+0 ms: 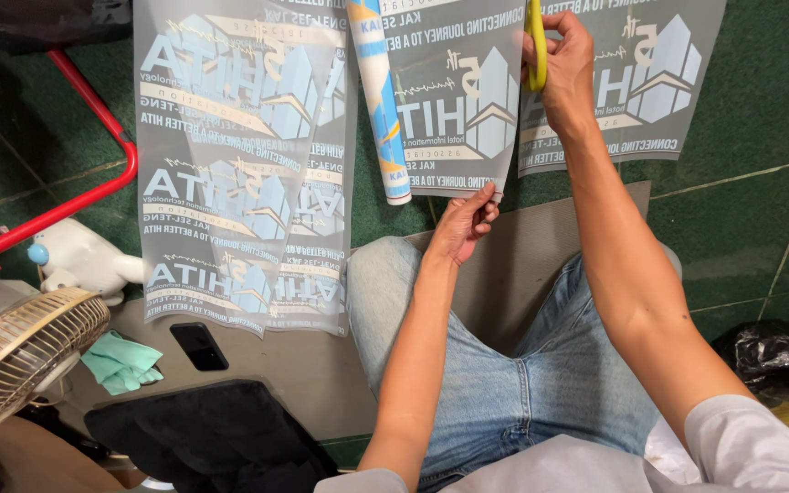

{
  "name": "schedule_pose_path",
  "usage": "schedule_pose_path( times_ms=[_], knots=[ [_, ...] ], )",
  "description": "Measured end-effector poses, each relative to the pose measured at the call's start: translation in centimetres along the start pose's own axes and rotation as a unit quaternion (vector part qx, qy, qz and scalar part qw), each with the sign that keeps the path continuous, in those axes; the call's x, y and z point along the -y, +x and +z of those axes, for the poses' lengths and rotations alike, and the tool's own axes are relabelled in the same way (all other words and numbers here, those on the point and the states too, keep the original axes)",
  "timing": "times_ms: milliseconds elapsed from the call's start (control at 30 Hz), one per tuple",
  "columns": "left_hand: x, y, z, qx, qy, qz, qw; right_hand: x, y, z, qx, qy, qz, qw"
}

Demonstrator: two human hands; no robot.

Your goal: The person sits on the floor holding a roll of printed vinyl film. They peel the leading edge free, unroll a section, spread the film flat, and cut sheets from the roll using scissors, setting the cut sheets aside.

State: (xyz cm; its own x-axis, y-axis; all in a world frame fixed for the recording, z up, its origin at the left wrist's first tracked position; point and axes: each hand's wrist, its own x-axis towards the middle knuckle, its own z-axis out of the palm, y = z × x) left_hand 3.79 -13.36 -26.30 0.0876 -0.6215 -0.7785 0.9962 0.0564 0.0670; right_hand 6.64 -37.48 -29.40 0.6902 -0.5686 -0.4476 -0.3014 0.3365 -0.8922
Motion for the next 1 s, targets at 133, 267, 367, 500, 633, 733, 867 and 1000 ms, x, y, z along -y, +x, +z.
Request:
schedule_pose_path(
  times_ms=[133,267,367,500,633,733,867,1000],
  knots=[
    [0.2,0.0,-0.1,0.002,-0.005,-0.005,1.000,0.3,0.7,0.2,0.003,-0.013,-0.012,1.000],
    [0.3,0.0,-0.2,0.005,-0.008,-0.004,1.000,0.5,1.8,0.2,0.020,-0.003,-0.042,0.999],
    [0.4,0.0,-0.3,0.017,-0.013,0.001,1.000,0.5,2.6,0.3,0.010,0.002,-0.044,0.999],
    [0.5,-0.1,-0.4,0.014,-0.015,-0.004,1.000,0.6,3.3,0.4,0.003,0.007,-0.033,0.999],
    [0.6,-0.1,-0.6,0.019,-0.018,-0.006,1.000,1.1,4.1,0.6,-0.006,-0.003,-0.026,1.000],
    [0.6,-0.1,-0.7,0.019,-0.022,-0.010,1.000,1.4,4.6,0.8,-0.004,0.004,-0.024,1.000],
    [0.7,-0.1,-0.9,0.021,-0.032,-0.017,0.999,1.9,5.0,1.1,-0.002,-0.001,-0.029,1.000],
    [0.7,-0.1,-1.0,0.027,-0.033,-0.016,0.999,2.1,5.4,1.1,0.004,-0.003,-0.042,0.999]
  ],
)
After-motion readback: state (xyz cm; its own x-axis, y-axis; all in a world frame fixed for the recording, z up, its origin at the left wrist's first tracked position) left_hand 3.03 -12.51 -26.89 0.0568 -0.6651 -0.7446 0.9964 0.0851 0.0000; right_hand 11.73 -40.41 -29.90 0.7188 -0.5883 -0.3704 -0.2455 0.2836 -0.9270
